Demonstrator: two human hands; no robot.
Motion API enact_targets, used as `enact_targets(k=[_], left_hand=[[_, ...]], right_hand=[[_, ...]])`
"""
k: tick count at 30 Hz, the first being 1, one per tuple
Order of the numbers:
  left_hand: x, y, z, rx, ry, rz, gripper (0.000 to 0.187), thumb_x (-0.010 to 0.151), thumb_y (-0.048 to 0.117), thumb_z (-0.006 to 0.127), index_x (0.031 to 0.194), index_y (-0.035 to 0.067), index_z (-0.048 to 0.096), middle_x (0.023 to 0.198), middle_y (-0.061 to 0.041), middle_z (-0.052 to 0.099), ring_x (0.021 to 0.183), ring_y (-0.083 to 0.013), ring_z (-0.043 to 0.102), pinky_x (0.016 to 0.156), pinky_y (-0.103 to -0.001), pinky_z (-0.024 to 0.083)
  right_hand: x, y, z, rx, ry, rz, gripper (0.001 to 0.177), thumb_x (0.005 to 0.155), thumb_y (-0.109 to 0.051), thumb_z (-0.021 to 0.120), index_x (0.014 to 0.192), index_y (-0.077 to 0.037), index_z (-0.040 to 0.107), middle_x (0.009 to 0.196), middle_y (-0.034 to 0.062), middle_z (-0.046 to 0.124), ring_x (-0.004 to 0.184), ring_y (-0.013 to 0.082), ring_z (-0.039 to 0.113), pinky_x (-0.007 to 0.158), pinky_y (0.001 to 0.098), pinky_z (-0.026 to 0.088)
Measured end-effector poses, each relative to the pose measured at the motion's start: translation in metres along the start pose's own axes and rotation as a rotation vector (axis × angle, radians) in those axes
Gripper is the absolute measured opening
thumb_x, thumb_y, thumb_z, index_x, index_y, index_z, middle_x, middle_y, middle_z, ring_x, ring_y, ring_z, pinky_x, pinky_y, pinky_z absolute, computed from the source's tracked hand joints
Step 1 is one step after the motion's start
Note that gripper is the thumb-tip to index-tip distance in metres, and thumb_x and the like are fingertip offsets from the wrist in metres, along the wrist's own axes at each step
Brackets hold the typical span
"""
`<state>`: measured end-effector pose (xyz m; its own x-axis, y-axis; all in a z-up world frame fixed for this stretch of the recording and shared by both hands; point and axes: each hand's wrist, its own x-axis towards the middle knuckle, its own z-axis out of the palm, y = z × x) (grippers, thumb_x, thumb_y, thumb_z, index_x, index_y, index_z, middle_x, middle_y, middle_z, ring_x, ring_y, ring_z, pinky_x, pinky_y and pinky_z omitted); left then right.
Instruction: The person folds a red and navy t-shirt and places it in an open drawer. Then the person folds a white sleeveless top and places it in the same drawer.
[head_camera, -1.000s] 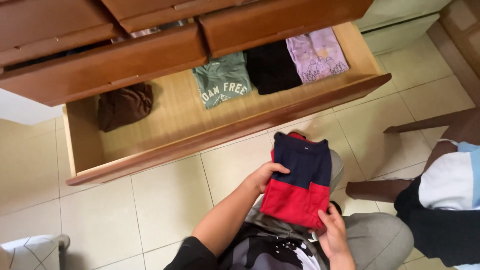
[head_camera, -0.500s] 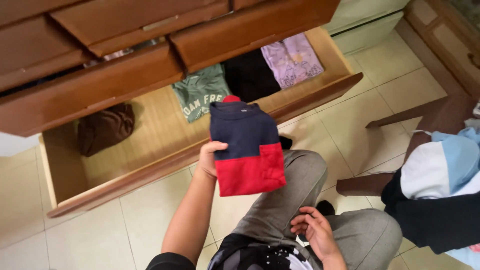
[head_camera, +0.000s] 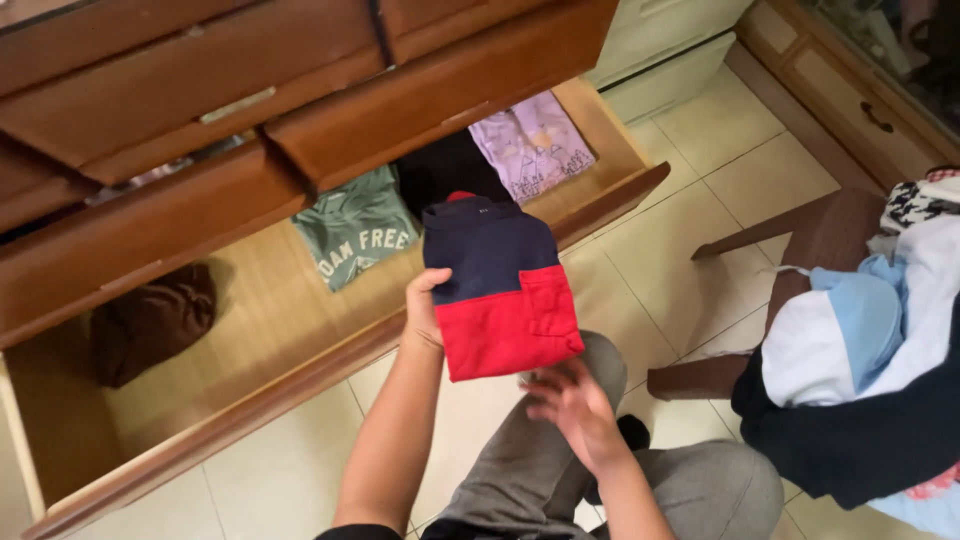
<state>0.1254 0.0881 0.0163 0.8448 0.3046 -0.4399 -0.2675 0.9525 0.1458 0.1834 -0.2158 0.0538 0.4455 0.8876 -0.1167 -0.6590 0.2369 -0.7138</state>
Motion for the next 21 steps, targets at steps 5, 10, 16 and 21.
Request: enact_targets(k=[5, 10, 16, 21], left_hand=[[0.039, -0.017, -0.013, -0.049, 0.055, 0.037, 0.051, 0.076, 0.013, 0.069, 0.125, -0.001, 0.069, 0.121, -0.027, 0.071, 0.105, -0.0468, 0.071, 0.095, -0.059, 0.054], [0.077, 0.000, -0.025, -0.058, 0.034, -0.027, 0.043, 0.076, 0.017, 0.066, 0.116, 0.002, 0.071, 0.110, -0.019, 0.075, 0.097, -0.0386, 0.072, 0.093, -0.050, 0.056], [0.133, 0.047, -0.023, -0.022, 0.138, 0.123, 0.046, 0.071, 0.015, 0.068, 0.115, 0.006, 0.073, 0.109, -0.016, 0.076, 0.096, -0.0357, 0.073, 0.091, -0.050, 0.057], [0.174, 0.080, -0.004, 0.046, 0.207, 0.245, 0.045, 0.069, 0.011, 0.066, 0.113, 0.008, 0.075, 0.101, -0.013, 0.078, 0.089, -0.0345, 0.074, 0.083, -0.049, 0.061]], right_hand=[[0.085, 0.011, -0.022, 0.006, 0.266, -0.252, 0.014, 0.093, -0.009, 0.071, 0.104, -0.008, 0.062, 0.080, 0.0080, 0.069, 0.068, 0.0249, 0.071, 0.062, 0.0378, 0.061], [0.090, 0.024, -0.043, -0.054, 0.339, -0.098, 0.022, 0.096, -0.015, 0.066, 0.111, 0.001, 0.064, 0.100, 0.0247, 0.077, 0.083, 0.0337, 0.076, 0.071, 0.0408, 0.059], [0.106, 0.016, -0.024, -0.223, 0.364, 0.089, 0.020, 0.096, -0.006, 0.058, 0.110, 0.005, 0.067, 0.098, 0.0256, 0.078, 0.083, 0.0347, 0.077, 0.067, 0.0348, 0.052], [0.114, 0.026, -0.035, -0.152, 0.370, 0.118, 0.023, 0.096, -0.013, 0.058, 0.110, 0.003, 0.066, 0.098, 0.0257, 0.078, 0.082, 0.0354, 0.076, 0.067, 0.0351, 0.050]])
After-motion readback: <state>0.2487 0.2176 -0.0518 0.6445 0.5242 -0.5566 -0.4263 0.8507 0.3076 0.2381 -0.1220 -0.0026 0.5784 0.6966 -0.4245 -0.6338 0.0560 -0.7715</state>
